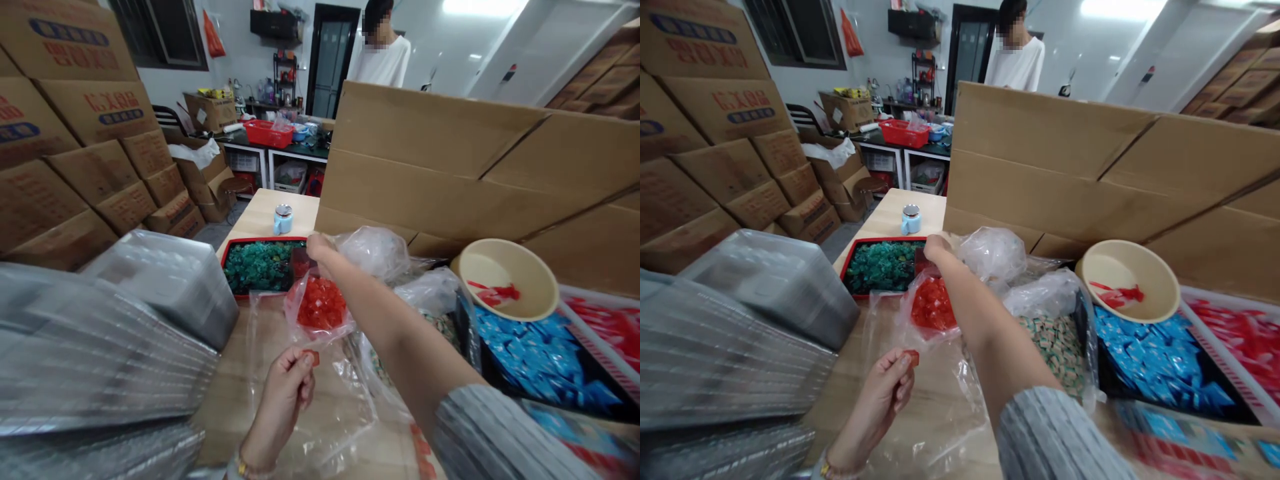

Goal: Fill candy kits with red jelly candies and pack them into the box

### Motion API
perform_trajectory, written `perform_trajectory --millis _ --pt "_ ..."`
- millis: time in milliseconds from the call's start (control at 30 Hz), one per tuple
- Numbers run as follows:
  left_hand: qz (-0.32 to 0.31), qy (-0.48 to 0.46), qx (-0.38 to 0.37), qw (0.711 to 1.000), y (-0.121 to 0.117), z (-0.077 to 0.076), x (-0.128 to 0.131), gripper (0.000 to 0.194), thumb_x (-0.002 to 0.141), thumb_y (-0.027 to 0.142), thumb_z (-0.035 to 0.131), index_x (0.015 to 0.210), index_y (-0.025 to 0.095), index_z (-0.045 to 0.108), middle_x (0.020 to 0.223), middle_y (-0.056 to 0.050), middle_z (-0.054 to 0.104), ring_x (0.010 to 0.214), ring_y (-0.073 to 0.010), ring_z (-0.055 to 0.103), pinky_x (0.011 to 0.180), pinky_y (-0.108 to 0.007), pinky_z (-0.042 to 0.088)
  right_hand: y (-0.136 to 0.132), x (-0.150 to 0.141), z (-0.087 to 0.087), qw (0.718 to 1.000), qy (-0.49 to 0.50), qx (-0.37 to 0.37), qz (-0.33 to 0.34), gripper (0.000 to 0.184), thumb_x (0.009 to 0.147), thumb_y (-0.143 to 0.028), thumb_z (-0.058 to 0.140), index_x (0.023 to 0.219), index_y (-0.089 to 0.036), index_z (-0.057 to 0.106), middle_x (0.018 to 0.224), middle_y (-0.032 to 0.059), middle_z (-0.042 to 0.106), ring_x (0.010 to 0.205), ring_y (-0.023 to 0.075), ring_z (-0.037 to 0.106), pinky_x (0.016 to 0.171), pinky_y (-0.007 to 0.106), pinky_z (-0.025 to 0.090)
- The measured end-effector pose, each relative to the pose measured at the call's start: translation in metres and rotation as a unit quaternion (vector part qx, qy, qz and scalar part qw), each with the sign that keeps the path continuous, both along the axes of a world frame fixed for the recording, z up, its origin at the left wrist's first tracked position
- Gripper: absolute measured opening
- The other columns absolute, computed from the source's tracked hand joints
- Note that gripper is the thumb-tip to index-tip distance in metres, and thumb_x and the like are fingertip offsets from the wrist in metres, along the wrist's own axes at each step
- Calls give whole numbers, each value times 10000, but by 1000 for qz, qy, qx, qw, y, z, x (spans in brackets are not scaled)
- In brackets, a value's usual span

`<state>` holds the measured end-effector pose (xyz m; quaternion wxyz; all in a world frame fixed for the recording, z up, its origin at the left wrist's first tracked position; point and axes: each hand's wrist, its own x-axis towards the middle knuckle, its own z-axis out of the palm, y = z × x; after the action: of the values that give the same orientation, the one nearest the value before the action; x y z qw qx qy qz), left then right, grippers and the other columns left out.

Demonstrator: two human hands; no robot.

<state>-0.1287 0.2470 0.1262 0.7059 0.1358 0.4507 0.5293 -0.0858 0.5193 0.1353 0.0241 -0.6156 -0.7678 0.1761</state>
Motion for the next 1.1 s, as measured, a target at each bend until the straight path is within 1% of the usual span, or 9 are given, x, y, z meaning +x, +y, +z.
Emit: perform_trajectory --millis 200,333,467,567,667,767,833,933,1100 --pt "39 -14 2 999 5 -2 -2 289 647 377 628 612 146 458 450 76 407 362 -8 330 328 -125 207 6 3 -10 1000 2 5 10 178 704 -156 542 871 -128 598 879 112 615 780 174 557 651 263 411" --pt "53 -45 -6 998 7 4 0 213 671 313 624 713 137 511 547 50 495 463 -21 443 410 -120 327 -5 17 2 998 26 46 27 219 733 -121 466 914 -149 585 948 102 593 836 179 542 699 270 408" --pt "58 -87 -23 994 9 13 2 218 642 270 657 749 136 523 607 44 510 499 -20 466 427 -114 355 -24 32 20 987 96 117 47 273 725 -48 400 902 -130 590 989 97 571 910 171 518 792 274 389" --pt "65 -127 -44 989 9 19 4 253 621 277 676 754 139 511 581 58 474 470 -9 432 398 -99 329 -59 46 39 963 239 102 72 284 724 -38 379 884 -136 592 855 40 594 788 126 538 760 268 416" --pt "68 -171 -47 982 6 22 7 267 623 289 675 751 149 488 568 69 445 455 0 399 382 -90 291 -121 66 55 909 392 -67 125 264 781 -142 378 954 -172 575 713 -13 589 611 94 530 638 260 454" --pt "50 -169 -40 984 -1 24 13 267 634 315 663 726 152 473 549 72 434 434 2 372 370 -98 252 -189 90 57 861 452 -160 171 222 746 -246 510 944 -214 604 842 6 598 768 119 556 722 282 450" --pt "27 -135 -40 990 -8 24 22 276 644 352 647 702 149 469 529 70 431 417 -1 357 366 -111 235 -223 104 50 852 479 -168 127 199 719 -253 555 905 -224 620 863 13 604 816 132 554 759 296 441" --pt "-29 -77 -21 996 -20 22 38 297 681 397 594 631 140 454 505 59 432 408 -8 353 374 -132 232 -255 123 31 819 540 -194 -7 171 695 -271 588 855 -218 620 804 9 627 747 125 564 715 286 452" --pt "-46 1 -27 999 -41 16 53 313 704 451 530 653 149 469 498 65 419 378 -14 317 361 -154 181 -291 157 10 685 649 -267 -195 222 624 -299 657 815 -192 619 691 -9 637 591 90 558 597 239 453"
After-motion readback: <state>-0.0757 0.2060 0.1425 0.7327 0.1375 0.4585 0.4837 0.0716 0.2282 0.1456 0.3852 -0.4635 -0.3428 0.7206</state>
